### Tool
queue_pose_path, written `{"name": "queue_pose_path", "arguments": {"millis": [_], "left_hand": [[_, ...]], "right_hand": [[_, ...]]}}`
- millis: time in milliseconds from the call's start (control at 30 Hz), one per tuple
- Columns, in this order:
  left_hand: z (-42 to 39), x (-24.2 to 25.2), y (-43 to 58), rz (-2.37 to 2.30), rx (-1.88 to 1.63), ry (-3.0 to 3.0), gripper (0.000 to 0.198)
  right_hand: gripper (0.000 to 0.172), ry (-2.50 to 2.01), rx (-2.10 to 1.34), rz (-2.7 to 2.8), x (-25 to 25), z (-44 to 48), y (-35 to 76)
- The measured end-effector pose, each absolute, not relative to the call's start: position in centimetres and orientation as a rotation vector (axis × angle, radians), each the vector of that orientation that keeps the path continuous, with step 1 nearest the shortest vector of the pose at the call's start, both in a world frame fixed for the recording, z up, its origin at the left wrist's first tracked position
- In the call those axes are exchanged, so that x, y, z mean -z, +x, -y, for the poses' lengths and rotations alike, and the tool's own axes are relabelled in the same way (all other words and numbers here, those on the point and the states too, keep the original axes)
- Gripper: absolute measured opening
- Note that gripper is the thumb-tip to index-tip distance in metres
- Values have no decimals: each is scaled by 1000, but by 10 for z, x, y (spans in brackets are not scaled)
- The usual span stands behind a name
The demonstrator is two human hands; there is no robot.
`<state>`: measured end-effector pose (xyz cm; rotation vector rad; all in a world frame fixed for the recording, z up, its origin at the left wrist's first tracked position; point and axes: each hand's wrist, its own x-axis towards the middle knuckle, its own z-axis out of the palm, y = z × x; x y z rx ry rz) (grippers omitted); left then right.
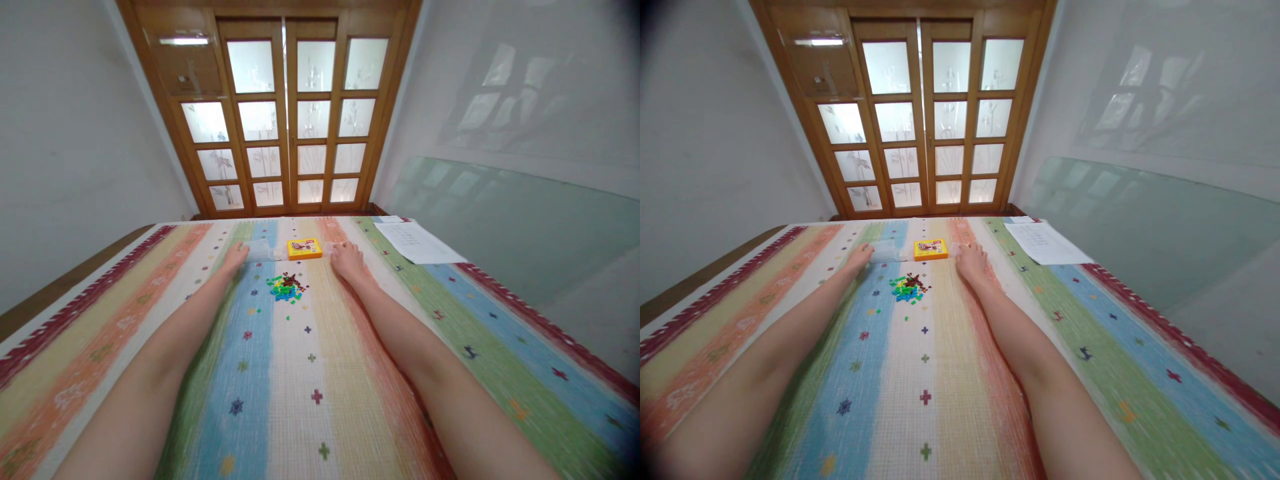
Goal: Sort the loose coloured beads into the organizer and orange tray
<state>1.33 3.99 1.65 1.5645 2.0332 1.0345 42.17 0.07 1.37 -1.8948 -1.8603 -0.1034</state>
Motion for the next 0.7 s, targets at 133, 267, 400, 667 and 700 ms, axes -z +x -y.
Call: {"name": "queue_pose_path", "arguments": {"millis": [133,267,400,667,700], "left_hand": [[-43,-19,15,-2030,-1037,1603,52],[-40,-19,23,-2047,-1042,1587,58],[-24,-13,33,-2152,-1116,1649,66],[-16,-1,21,-2136,-1047,1800,68],[-19,-1,16,-2137,-1045,1789,67]], "right_hand": [[37,-1741,46,1953,-3,-12,429],[37,-1605,-58,1995,4,-28,439],[37,-1537,-111,1997,6,-35,441],[35,-1436,-167,2065,5,-29,420],[35,-1421,-170,2083,4,-29,416]]}}
